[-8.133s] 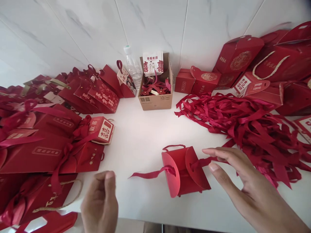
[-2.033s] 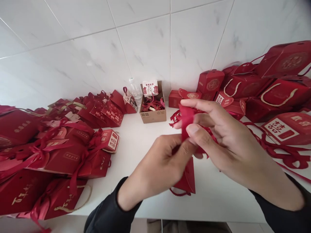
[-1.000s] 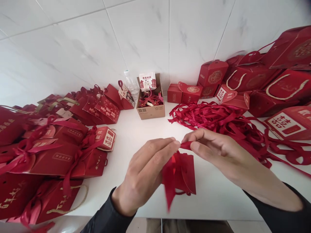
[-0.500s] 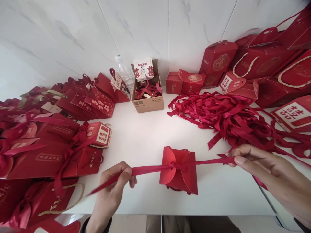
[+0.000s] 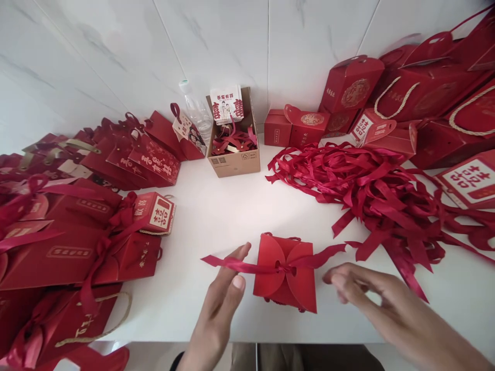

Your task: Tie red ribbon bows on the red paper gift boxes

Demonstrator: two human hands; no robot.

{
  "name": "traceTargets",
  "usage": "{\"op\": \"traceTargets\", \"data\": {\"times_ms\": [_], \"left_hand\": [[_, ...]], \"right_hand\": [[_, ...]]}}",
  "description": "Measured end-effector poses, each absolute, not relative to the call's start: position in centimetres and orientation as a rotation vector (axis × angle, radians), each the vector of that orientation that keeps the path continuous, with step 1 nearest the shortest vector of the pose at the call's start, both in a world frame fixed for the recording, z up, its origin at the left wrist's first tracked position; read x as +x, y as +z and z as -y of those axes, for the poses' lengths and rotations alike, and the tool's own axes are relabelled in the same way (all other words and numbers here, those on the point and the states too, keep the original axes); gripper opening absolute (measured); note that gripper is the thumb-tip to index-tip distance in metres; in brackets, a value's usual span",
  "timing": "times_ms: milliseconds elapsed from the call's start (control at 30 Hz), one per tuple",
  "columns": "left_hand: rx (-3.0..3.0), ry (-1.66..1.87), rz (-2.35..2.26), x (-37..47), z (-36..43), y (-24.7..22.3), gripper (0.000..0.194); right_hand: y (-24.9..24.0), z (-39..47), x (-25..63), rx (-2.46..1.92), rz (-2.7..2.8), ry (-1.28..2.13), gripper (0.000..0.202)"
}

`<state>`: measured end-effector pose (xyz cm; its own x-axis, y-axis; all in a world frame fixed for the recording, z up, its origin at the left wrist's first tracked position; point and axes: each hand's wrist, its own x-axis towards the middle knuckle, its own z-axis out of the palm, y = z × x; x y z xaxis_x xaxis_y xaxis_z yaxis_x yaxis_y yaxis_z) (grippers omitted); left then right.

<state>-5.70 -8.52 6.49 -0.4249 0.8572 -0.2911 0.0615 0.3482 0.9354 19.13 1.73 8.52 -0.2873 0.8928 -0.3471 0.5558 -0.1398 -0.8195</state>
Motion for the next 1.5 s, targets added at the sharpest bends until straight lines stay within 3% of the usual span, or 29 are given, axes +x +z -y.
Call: {"op": "traceTargets", "data": {"times_ms": [167,367,767,967,1100,1233,1500], "left_hand": [[1.021,1.352,-1.711,-3.4,7.2,7.4,0.037],[1.048,1.488,-1.671,-2.4,6.4,8.3,0.024],[0.641,1.409,-1.839,-1.1,7.5,8.3,0.037],[0.797,1.329,-1.706,-2.5,6.9,9.7,0.038],[0.963,1.313,-1.666,-2.5,5.6,10.7,0.031],[1.346,1.157,-1.78,-2.1,4.5,11.9,0.035],[1.592,0.946,-1.913,-2.7,3.6,12.5,0.028]], "right_hand": [[7.3,-2.0,17.1,-1.555,1.439,1.61,0.051],[7.0,-2.8,16.7,-1.338,1.165,1.625,0.039],[9.0,-3.2,15.7,-1.256,0.832,1.736,0.038],[8.5,-3.0,16.2,-1.338,1.116,1.819,0.042],[9.3,-3.4,16.1,-1.269,1.365,1.661,0.032],[10.4,-3.6,15.8,-1.23,1.509,1.534,0.033],[10.6,-2.6,15.3,-1.355,1.778,1.326,0.057]]}}
